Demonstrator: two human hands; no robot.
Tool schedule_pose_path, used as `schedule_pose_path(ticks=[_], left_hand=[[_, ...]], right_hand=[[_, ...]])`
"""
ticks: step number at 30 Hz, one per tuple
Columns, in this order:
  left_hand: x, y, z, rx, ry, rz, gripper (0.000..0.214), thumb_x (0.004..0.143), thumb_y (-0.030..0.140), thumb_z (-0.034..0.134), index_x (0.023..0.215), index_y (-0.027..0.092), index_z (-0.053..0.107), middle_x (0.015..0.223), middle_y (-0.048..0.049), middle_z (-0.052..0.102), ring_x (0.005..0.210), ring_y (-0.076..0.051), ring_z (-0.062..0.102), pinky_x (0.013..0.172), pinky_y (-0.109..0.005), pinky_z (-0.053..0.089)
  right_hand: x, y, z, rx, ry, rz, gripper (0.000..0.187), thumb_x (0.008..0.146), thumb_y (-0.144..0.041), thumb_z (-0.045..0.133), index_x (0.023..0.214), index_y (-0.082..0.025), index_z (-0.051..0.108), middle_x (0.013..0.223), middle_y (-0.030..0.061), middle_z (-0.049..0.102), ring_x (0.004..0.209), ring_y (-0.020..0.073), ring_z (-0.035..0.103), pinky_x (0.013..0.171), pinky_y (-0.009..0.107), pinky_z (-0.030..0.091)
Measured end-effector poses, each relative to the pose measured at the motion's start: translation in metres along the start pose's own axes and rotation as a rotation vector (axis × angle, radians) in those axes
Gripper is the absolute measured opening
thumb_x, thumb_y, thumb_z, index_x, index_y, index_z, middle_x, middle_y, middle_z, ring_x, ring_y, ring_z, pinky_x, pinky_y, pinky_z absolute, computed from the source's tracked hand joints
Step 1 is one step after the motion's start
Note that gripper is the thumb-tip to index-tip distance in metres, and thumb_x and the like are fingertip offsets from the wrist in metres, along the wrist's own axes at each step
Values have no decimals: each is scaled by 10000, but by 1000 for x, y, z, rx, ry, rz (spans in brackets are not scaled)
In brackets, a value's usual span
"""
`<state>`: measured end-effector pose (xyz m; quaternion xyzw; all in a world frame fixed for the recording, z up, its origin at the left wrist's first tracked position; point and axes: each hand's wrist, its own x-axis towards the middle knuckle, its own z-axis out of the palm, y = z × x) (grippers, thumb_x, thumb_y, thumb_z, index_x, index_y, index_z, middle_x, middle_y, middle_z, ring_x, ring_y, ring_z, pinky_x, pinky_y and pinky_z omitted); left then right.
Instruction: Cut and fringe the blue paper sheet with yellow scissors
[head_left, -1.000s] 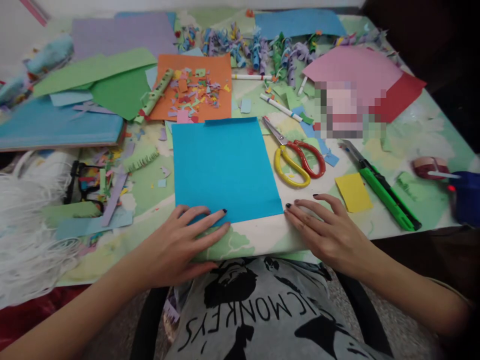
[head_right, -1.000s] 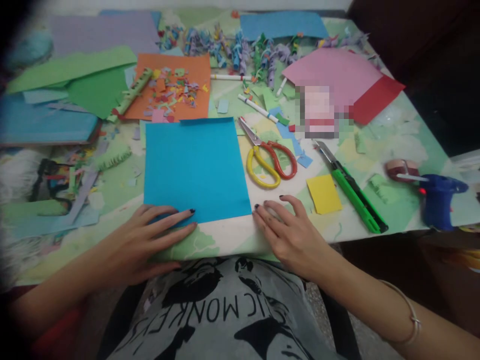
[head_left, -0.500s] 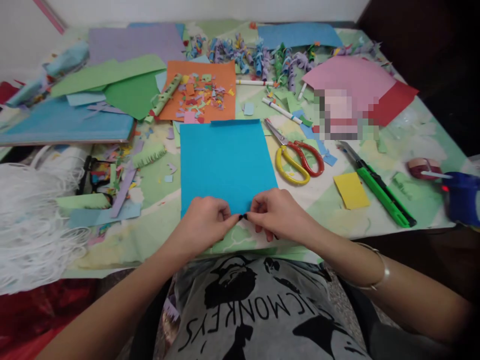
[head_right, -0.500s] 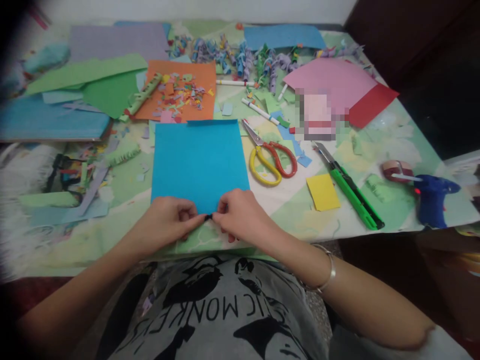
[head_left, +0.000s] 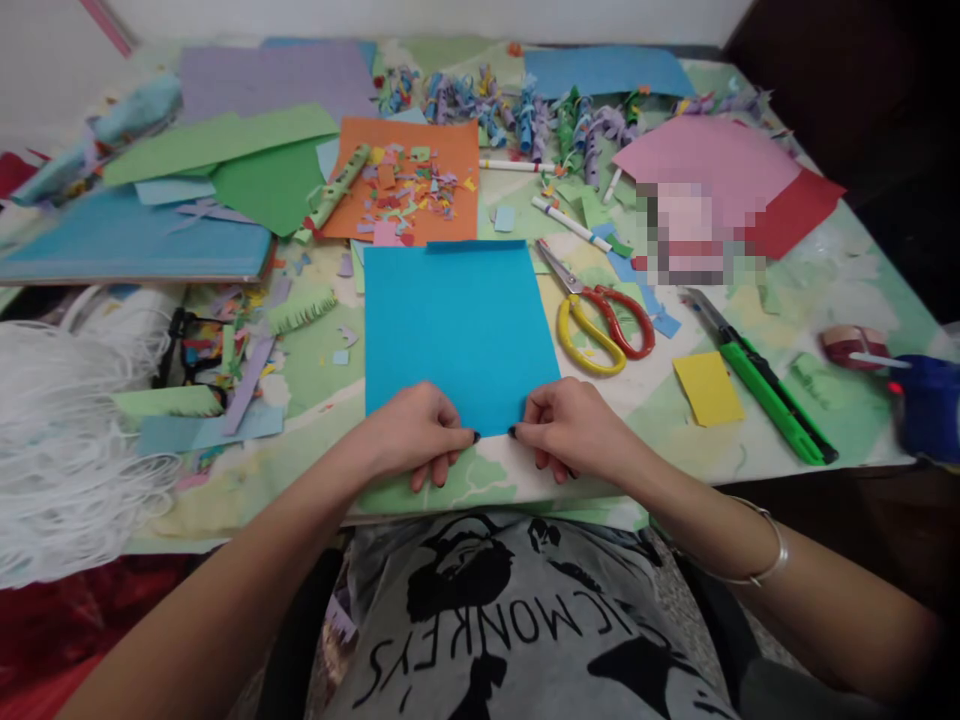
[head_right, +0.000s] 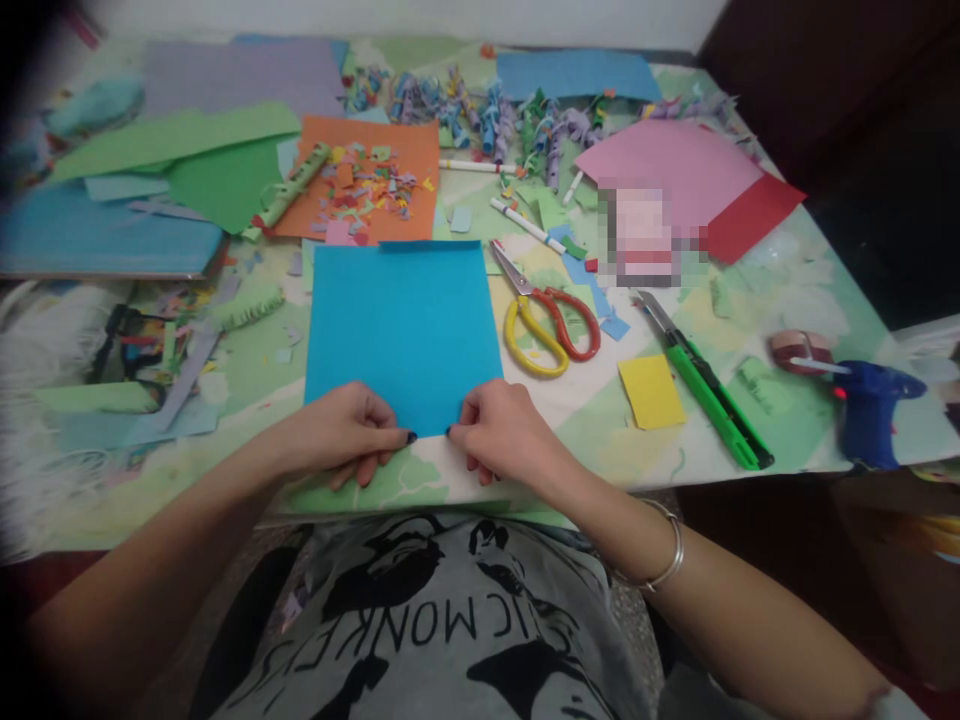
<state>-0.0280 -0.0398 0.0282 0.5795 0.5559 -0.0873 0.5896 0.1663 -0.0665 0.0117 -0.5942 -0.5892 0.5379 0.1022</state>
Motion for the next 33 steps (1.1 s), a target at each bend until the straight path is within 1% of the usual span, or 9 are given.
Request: schedule_pose_path(ticks=[6, 11, 15, 19, 23, 26, 28, 31, 33], left_hand=[[0, -4, -2, -37, -24, -23, 352, 777, 285, 575, 451, 179, 492, 393, 2, 582, 281, -83, 446, 333, -202, 333], [-7, -17, -10, -76, -18, -53, 326, 757, 318, 596, 474, 170, 533, 374, 8, 566, 269, -76, 424, 328, -195, 314], [-16, -28, -18, -83, -1, -65, 348, 740, 344, 625, 458, 172, 517, 380, 7, 574, 270, -65, 418, 329, -184, 295], [-20, -42, -21, -114, 7, -76, 393, 756, 401, 621, 452, 178, 509, 358, 13, 551, 250, -53, 362, 311, -183, 248], [-18, -55, -21, -135, 19, -93, 411, 761, 424, 611, 449, 187, 485, 343, 5, 540, 237, -62, 345, 300, -192, 214], [-19, -57, -19, -128, 27, -61, 389, 768, 391, 596, 460, 188, 474, 348, 11, 540, 236, -58, 336, 305, -190, 208], [-20, -56, -18, -131, 29, -46, 370, 761, 373, 594, 467, 190, 462, 350, 18, 538, 239, -55, 329, 309, -189, 206], [-22, -56, -17, -126, 46, -34, 338, 741, 356, 585, 477, 194, 450, 352, 23, 536, 240, -53, 311, 313, -190, 198], [-22, -56, -17, -89, 47, -33, 311, 735, 344, 569, 485, 193, 462, 362, 18, 546, 243, -57, 318, 318, -193, 197]], right_hand=[[-4, 11, -10, 37, 21, 47, 172, 695, -163, 543, 524, -179, 523, 412, 1, 598, 280, 100, 524, 263, 157, 332], [-9, 20, -21, 51, 54, 80, 197, 695, -189, 567, 504, -178, 520, 410, 12, 593, 267, 88, 490, 257, 162, 321], [-16, 28, -33, 42, 92, 80, 204, 699, -182, 560, 499, -176, 523, 408, 5, 578, 279, 83, 487, 272, 162, 323], [-23, 39, -42, -6, 144, 73, 211, 724, -185, 552, 514, -171, 535, 432, 11, 598, 298, 87, 498, 297, 172, 341], [-30, 43, -45, -127, 225, 49, 185, 727, -162, 549, 543, -166, 561, 441, 3, 611, 311, 99, 518, 336, 187, 365], [-41, 44, -52, -292, 398, -8, 145, 736, -164, 582, 591, -176, 584, 510, -2, 632, 429, 130, 577, 476, 229, 445], [-52, 53, -67, -417, 606, -32, 122, 793, -211, 573, 682, -181, 613, 641, 37, 661, 607, 187, 624, 631, 302, 479], [-69, 81, -98, -554, 936, 3, 192, 856, -294, 536, 949, -158, 635, 893, 139, 660, 876, 306, 611, 786, 447, 459], [-77, 107, -116, -619, 1029, 12, 320, 802, -344, 618, 1045, -136, 625, 1016, 196, 622, 1035, 378, 549, 859, 516, 430]])
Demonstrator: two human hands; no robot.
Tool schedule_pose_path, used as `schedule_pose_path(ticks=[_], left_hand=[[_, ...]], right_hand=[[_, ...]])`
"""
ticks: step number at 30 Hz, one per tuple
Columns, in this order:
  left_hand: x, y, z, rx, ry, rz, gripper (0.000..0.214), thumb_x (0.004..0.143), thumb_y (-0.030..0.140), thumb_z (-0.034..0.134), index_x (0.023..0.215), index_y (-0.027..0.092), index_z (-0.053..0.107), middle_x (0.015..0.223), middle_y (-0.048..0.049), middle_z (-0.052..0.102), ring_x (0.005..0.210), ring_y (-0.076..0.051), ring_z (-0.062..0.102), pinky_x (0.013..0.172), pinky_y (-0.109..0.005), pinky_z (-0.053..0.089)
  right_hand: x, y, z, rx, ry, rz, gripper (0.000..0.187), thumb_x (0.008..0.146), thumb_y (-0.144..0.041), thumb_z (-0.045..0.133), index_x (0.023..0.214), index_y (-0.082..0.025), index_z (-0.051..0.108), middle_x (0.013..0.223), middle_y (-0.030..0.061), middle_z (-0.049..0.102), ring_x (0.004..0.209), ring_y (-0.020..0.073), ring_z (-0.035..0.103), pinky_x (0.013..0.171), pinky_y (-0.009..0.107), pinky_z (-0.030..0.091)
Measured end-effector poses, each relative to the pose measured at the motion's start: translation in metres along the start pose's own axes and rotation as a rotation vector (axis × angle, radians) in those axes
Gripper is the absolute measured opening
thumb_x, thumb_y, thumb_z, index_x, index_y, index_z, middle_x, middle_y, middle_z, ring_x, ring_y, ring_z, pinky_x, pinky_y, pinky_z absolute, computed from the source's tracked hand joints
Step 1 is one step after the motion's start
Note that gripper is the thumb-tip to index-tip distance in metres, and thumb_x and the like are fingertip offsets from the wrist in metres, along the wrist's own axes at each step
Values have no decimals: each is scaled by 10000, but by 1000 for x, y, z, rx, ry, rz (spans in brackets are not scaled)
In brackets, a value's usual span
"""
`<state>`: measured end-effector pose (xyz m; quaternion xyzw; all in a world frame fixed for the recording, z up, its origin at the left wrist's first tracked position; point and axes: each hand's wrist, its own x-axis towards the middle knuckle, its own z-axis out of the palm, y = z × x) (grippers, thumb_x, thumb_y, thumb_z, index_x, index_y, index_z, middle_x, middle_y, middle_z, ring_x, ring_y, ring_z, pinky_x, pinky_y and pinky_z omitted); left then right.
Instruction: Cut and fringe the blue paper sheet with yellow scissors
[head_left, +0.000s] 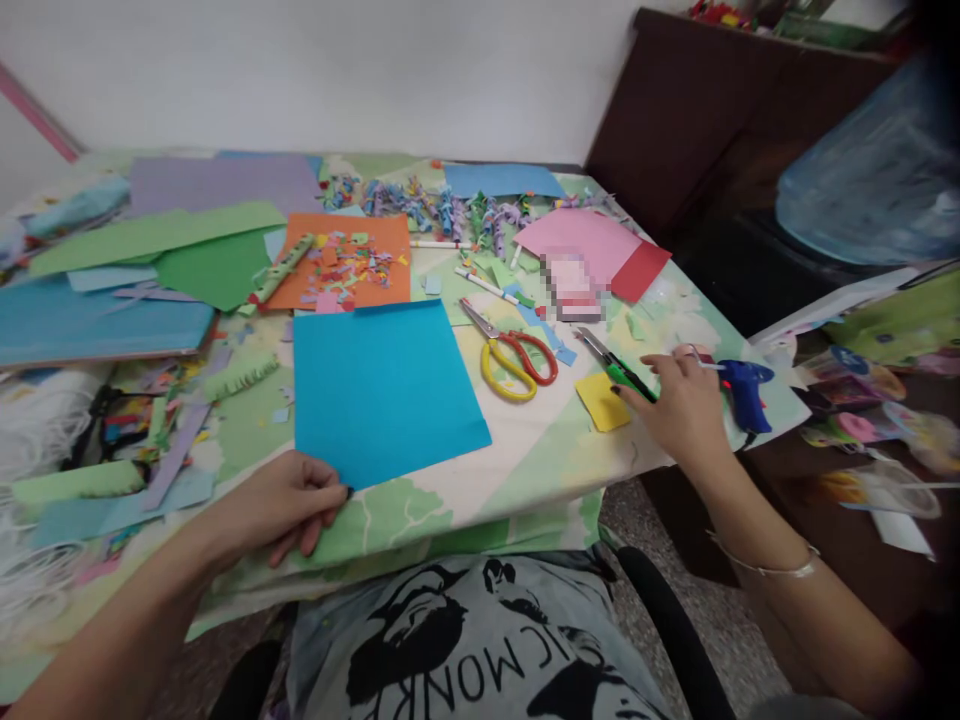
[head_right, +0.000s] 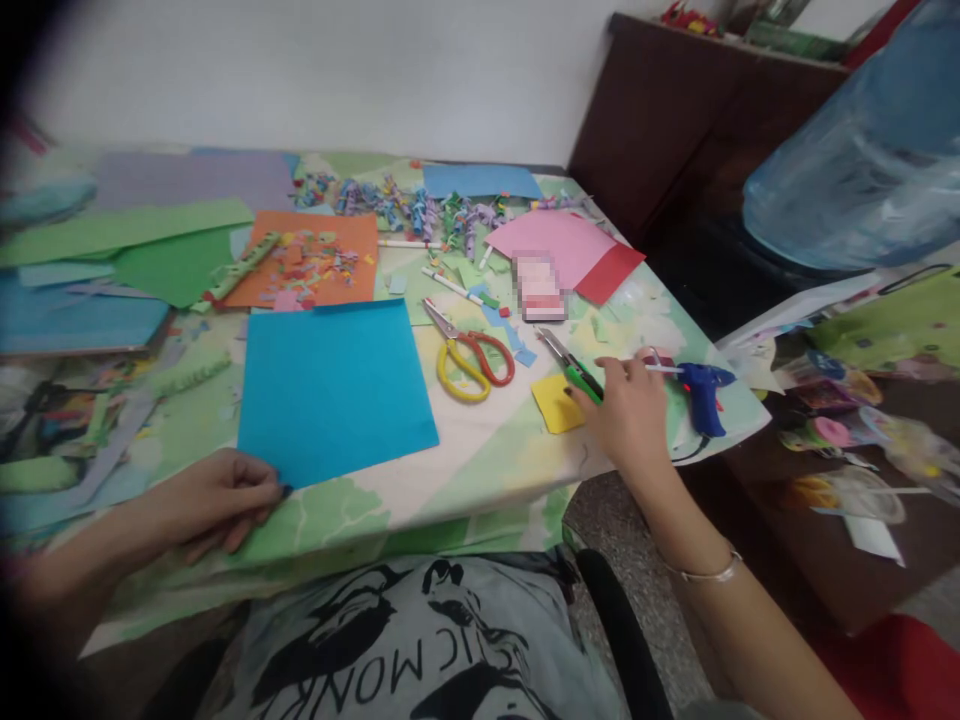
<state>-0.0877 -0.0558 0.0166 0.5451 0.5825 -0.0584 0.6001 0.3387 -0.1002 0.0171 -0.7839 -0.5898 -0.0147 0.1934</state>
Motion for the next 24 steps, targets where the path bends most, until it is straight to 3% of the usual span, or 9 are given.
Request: schedule_pose_path(ticks=[5, 8, 11, 13, 15, 19, 24], left_hand=[[-5, 11, -4, 164, 1, 33, 302, 755, 342, 526, 498, 198, 457, 388, 13, 553, 286, -91, 412, 354, -205, 282], [-8, 29, 0, 381, 230, 188, 377, 808, 390, 505, 493, 203, 418, 394, 19, 515, 350, -111, 460, 419, -230, 350], [1, 40, 10, 565, 527, 536, 251, 852, 382, 515, 728, 184, 607, 665, -25, 659, 605, -154, 589, 582, -260, 438], [13, 39, 17, 619, 522, 824, 246, 889, 346, 510, 1000, 189, 663, 991, -83, 689, 927, -207, 612, 814, -334, 471], [25, 32, 22, 686, 476, 979, 300, 913, 336, 509, 1150, 203, 635, 1152, -112, 637, 1095, -245, 540, 934, -416, 425], [37, 18, 25, 735, 436, 1037, 283, 939, 298, 488, 1171, 218, 630, 1136, -108, 629, 1087, -244, 506, 945, -458, 392], [36, 15, 22, 699, 390, 1069, 265, 952, 237, 454, 1088, 229, 681, 1053, -88, 652, 1040, -224, 517, 912, -408, 390]], right_hand=[[-2, 49, 16, -4, -12, -75, 284, 810, -357, 582, 977, -140, 659, 848, 143, 650, 854, 331, 618, 759, 465, 503], [-7, 51, 18, 19, 33, -106, 303, 866, -374, 507, 996, -142, 653, 851, 145, 654, 799, 311, 626, 723, 450, 517], [-14, 40, 7, 59, 86, -149, 335, 899, -381, 481, 1096, -149, 621, 954, 164, 650, 860, 327, 620, 739, 471, 520], [-22, 28, -2, 106, 63, -213, 333, 910, -371, 495, 1162, -178, 597, 1028, 151, 640, 916, 316, 621, 763, 451, 531], [-32, 15, -10, 157, -32, -305, 302, 913, -341, 530, 1182, -222, 597, 1062, 111, 642, 949, 280, 634, 805, 401, 540], [-46, -5, -11, 223, -256, -492, 356, 952, -253, 481, 1302, -251, 548, 1121, 117, 586, 986, 256, 627, 768, 355, 554], [-41, -12, 1, 184, -290, -577, 356, 956, -228, 450, 1271, -269, 610, 1094, 111, 581, 881, 230, 638, 719, 345, 555]])
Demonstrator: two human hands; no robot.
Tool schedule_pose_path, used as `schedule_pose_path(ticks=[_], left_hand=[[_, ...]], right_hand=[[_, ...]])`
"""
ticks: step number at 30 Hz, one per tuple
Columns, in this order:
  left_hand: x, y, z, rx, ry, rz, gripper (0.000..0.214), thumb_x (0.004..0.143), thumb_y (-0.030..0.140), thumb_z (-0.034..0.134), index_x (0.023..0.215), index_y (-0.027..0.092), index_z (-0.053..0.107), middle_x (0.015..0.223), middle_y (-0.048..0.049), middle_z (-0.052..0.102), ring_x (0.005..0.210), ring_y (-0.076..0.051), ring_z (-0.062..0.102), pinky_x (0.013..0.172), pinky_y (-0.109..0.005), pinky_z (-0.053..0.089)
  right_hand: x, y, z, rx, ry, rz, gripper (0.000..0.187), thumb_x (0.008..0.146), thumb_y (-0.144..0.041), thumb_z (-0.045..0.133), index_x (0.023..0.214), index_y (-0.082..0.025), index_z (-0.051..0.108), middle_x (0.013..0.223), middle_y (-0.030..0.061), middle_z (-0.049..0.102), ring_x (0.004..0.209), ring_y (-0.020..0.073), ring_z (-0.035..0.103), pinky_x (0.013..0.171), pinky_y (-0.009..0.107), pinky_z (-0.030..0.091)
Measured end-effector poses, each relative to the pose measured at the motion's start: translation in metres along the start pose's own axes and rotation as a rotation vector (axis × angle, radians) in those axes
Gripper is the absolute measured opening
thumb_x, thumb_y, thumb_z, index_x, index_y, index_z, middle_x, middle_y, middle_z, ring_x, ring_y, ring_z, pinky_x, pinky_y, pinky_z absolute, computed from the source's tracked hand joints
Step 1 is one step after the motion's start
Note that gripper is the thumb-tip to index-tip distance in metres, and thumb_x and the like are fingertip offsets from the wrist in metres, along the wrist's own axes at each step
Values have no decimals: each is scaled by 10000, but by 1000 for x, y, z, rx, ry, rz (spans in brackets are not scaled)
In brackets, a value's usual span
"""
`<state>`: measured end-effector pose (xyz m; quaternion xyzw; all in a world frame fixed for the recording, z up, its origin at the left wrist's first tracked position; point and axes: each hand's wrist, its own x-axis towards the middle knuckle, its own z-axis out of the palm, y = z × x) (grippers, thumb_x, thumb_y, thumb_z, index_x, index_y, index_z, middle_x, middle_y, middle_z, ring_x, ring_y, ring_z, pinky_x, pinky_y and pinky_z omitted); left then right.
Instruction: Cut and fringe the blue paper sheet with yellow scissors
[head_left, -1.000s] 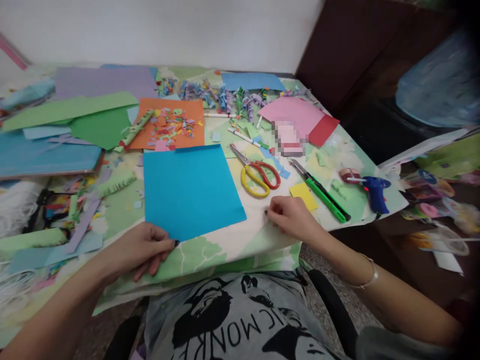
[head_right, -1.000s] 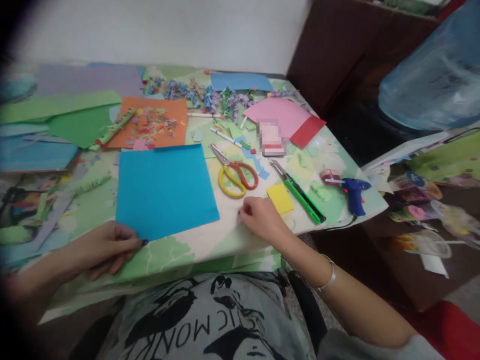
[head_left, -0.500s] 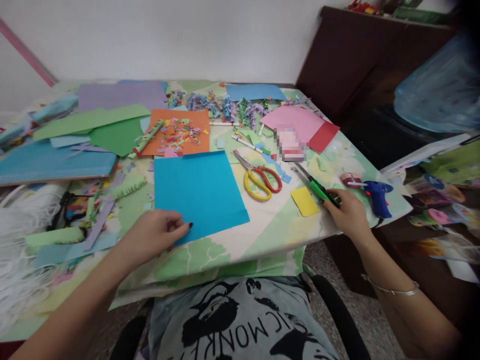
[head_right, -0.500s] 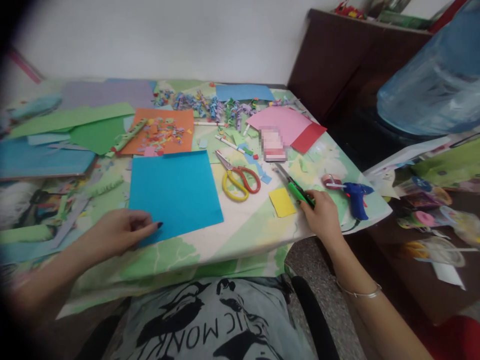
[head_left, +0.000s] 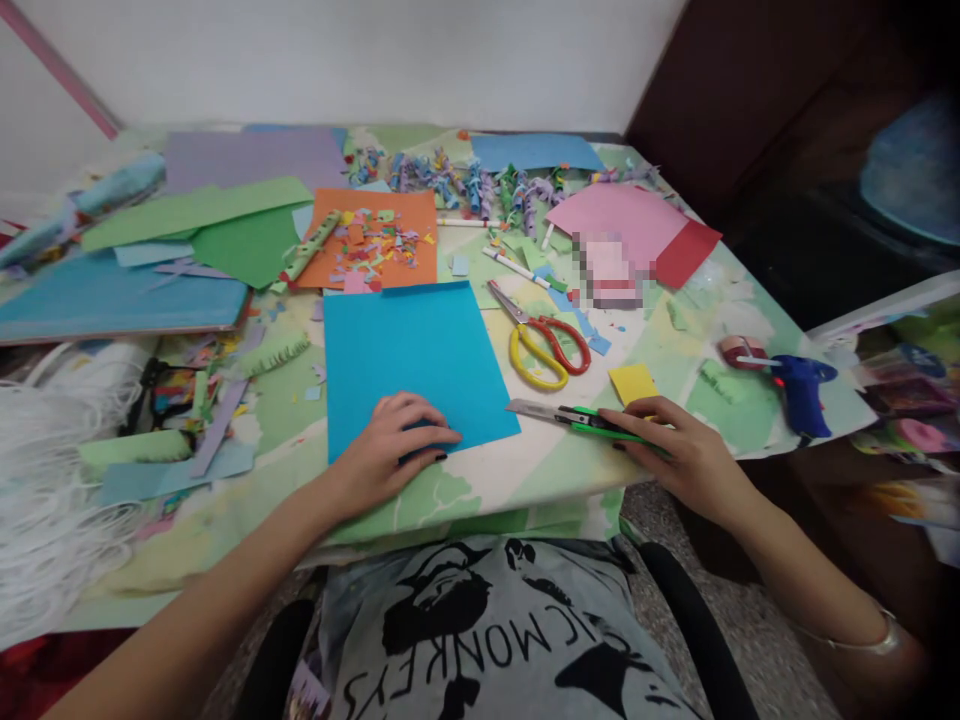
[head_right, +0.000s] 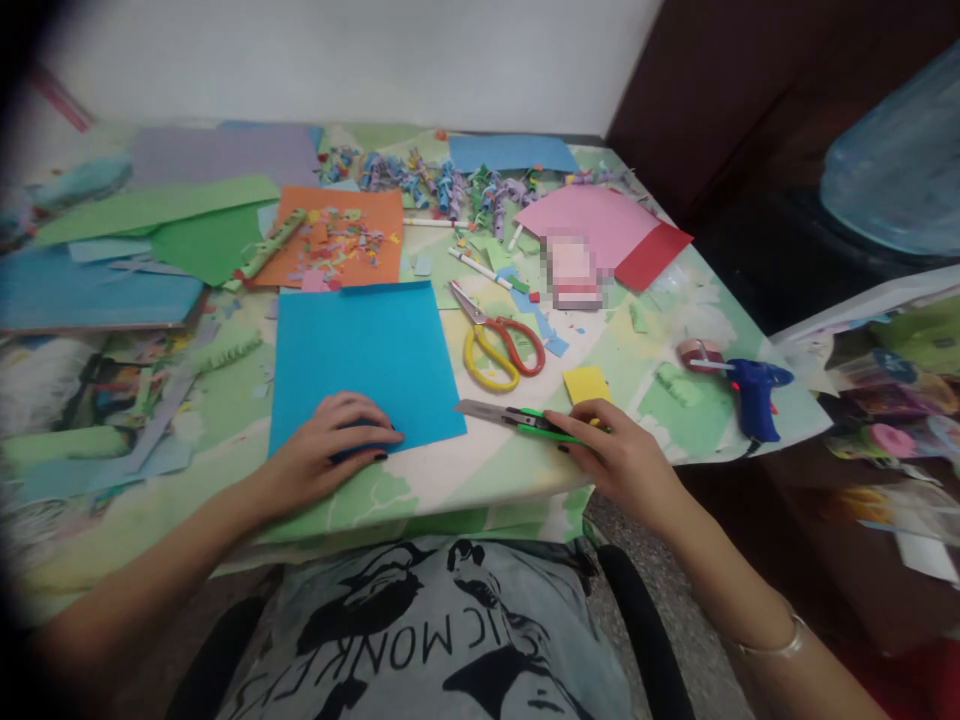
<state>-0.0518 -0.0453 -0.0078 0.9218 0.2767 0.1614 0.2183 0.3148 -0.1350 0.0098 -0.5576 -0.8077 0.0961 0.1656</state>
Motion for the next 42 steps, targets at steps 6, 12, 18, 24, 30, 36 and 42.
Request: schedule_pose_path(ticks=[6, 12, 18, 24, 30, 36, 42], left_hand=[[1, -2, 1, 2, -25, 4, 326, 965, 232, 409, 1093, 287, 703, 1069, -85, 639, 1032, -228, 502, 899, -418, 372], [7, -2, -7, 56, -135, 38, 373, 972, 214, 382, 1232, 322, 625, 1092, -85, 594, 1021, -229, 480, 873, -395, 351], [31, 3, -17, 265, -318, 125, 418, 962, 345, 414, 1372, 333, 490, 1008, -89, 569, 861, -221, 485, 743, -346, 336], [48, -2, -4, 500, -371, 216, 465, 986, 232, 314, 1432, 347, 380, 905, -77, 574, 676, -175, 456, 630, -322, 285], [45, -9, 3, 542, -250, 296, 444, 988, 299, 317, 1421, 313, 414, 857, -72, 554, 668, -195, 432, 604, -334, 259], [47, -12, 4, 496, -146, 344, 410, 974, 335, 378, 1366, 309, 496, 824, -67, 524, 758, -224, 406, 712, -377, 277], [49, -13, 3, 458, -142, 323, 407, 972, 331, 388, 1362, 322, 502, 811, -58, 509, 752, -220, 381, 708, -372, 260]], right_hand=[[15, 8, -3, 21, -22, -37, 364, 943, -216, 465, 1263, -269, 631, 1060, 109, 592, 866, 228, 643, 705, 335, 551], [21, 15, -7, 36, -27, -47, 350, 946, -221, 480, 1250, -277, 644, 1055, 105, 588, 873, 224, 632, 723, 331, 540], [25, 19, -10, 83, -89, -96, 364, 949, -187, 449, 1237, -261, 660, 1084, 119, 592, 951, 244, 627, 765, 350, 538], [30, 22, -16, 70, -69, -173, 380, 942, -155, 442, 1199, -293, 686, 1064, 116, 618, 952, 259, 628, 797, 383, 535], [31, 30, -13, 90, -45, -225, 393, 938, -148, 454, 1219, -327, 663, 1055, 97, 616, 936, 277, 628, 767, 411, 534], [31, 30, -8, 105, -17, -277, 441, 924, -96, 465, 1253, -333, 641, 1034, 90, 608, 890, 275, 612, 727, 402, 519], [23, 33, -12, 109, -14, -263, 424, 934, -98, 462, 1246, -322, 641, 1039, 90, 604, 877, 253, 597, 705, 388, 510]])
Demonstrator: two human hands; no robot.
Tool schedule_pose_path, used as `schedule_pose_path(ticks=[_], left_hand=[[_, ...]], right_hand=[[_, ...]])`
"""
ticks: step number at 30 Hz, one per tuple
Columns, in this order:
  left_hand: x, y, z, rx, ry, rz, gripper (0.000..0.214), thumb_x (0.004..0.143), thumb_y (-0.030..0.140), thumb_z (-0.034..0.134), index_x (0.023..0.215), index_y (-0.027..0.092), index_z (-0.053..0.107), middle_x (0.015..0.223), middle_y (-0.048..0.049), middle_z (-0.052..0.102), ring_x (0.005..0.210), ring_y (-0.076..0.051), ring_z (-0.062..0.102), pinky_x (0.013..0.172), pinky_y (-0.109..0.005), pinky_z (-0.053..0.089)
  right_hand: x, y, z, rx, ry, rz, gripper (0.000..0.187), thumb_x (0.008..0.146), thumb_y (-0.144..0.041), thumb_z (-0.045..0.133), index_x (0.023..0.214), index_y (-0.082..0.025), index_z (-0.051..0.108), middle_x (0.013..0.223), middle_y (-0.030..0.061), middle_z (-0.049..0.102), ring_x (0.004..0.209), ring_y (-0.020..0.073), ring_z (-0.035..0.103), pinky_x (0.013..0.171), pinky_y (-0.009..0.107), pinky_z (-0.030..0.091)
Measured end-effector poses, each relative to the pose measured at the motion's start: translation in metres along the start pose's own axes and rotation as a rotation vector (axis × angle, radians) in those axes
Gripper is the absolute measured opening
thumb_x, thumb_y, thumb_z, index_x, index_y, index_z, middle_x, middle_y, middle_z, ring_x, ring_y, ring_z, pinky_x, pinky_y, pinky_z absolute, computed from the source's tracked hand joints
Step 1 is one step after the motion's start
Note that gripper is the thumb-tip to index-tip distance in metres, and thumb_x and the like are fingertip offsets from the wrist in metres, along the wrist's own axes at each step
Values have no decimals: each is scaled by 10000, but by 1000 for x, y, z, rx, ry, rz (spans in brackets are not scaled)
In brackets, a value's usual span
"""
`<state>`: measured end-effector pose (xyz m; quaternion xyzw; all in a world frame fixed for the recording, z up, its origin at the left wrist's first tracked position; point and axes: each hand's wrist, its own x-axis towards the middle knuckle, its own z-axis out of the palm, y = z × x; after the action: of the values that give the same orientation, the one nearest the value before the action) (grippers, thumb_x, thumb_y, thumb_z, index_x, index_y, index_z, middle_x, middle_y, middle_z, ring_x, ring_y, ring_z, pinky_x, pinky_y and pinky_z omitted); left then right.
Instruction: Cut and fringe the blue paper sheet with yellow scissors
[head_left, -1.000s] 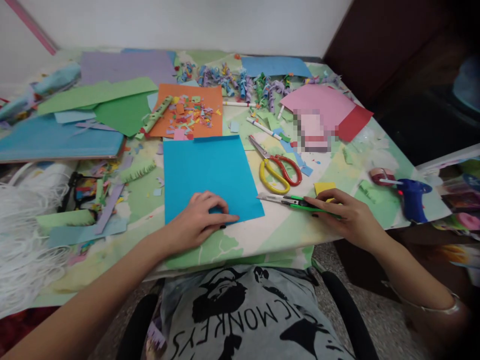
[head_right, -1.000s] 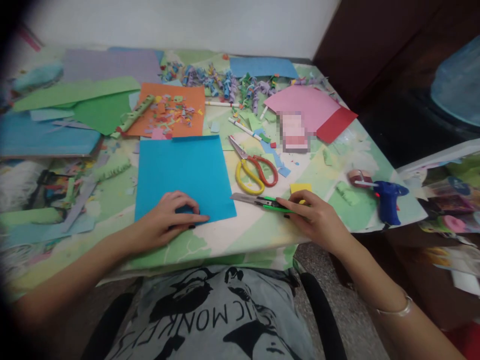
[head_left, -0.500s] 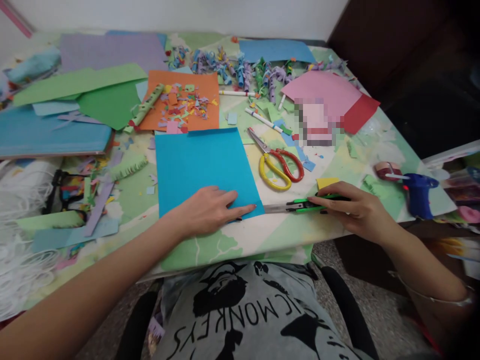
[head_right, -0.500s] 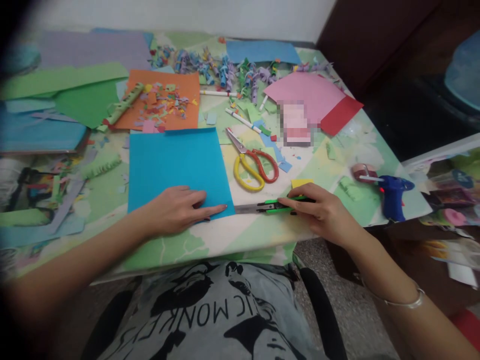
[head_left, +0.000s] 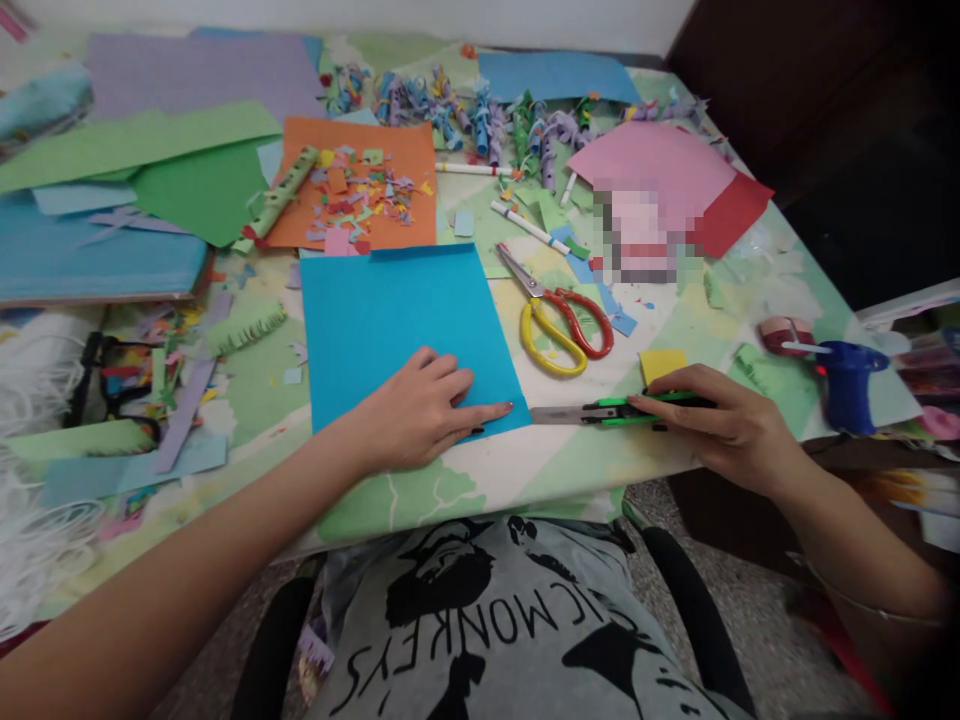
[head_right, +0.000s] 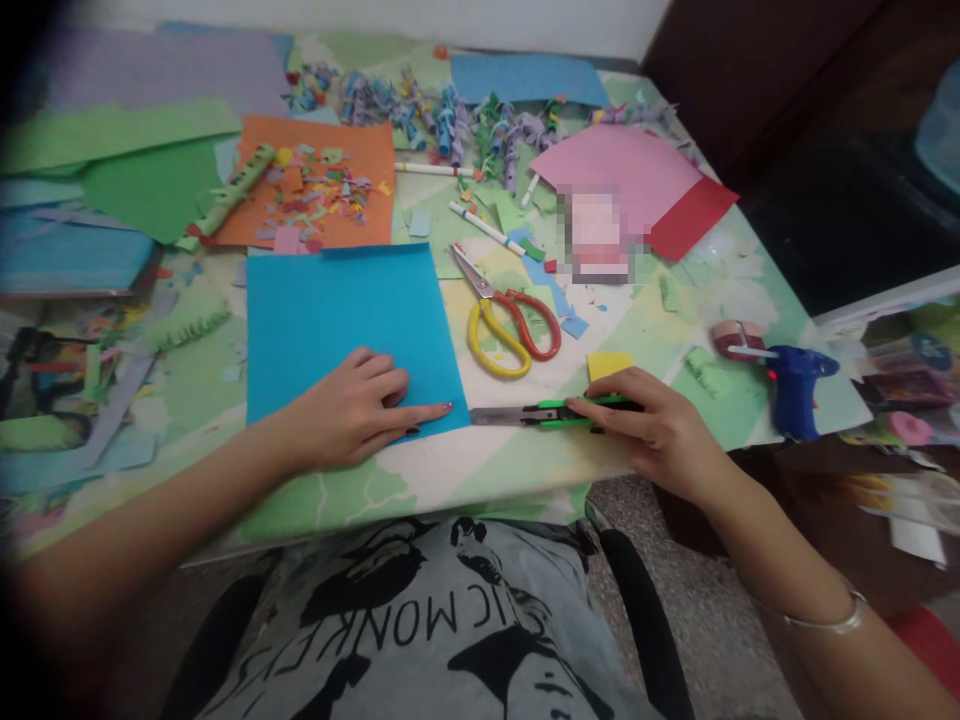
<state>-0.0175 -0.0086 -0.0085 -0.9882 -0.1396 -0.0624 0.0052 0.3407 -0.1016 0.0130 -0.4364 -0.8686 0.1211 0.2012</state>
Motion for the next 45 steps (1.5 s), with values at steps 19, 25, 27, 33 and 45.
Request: schedule_pose_path(ticks=[19, 25, 27, 33, 45], left_hand=[[0, 0, 0, -6, -5, -2, 414, 963, 322, 406, 1364, 325, 510, 817, -66, 519, 747, -224, 382, 688, -382, 261], [-1, -1, 2, -4, -2, 1, 415, 965, 333, 403, 1368, 330, 502, 814, -59, 511, 740, -220, 373, 692, -381, 261], [-1, -1, 2, 3, -5, 0, 414, 966, 338, 399, 1367, 335, 500, 819, -59, 511, 744, -220, 374, 694, -379, 259], [1, 0, 2, 49, -24, 6, 430, 968, 347, 378, 1389, 342, 467, 818, -59, 506, 745, -225, 383, 698, -381, 256], [9, 0, -2, 46, -98, 13, 485, 947, 353, 382, 1432, 365, 397, 816, -61, 499, 720, -225, 408, 699, -373, 270]], right_hand=[[-13, -6, 9, -10, 78, 19, 443, 896, -32, 521, 1241, -276, 655, 1037, 105, 608, 866, 256, 606, 704, 392, 493], [-13, -15, 15, -16, 100, 44, 419, 904, -40, 520, 1227, -266, 662, 1028, 111, 617, 874, 259, 616, 706, 387, 502], [-14, -17, 14, -31, 111, 41, 427, 903, -28, 505, 1216, -270, 666, 1021, 109, 620, 868, 258, 616, 703, 387, 498], [-19, -18, 13, -53, 93, 74, 424, 907, -41, 500, 1223, -274, 658, 1031, 106, 621, 881, 262, 617, 711, 392, 498], [-21, -23, 13, -73, 81, 81, 491, 896, -17, 500, 1284, -297, 608, 1053, 106, 604, 897, 266, 609, 712, 400, 497]])
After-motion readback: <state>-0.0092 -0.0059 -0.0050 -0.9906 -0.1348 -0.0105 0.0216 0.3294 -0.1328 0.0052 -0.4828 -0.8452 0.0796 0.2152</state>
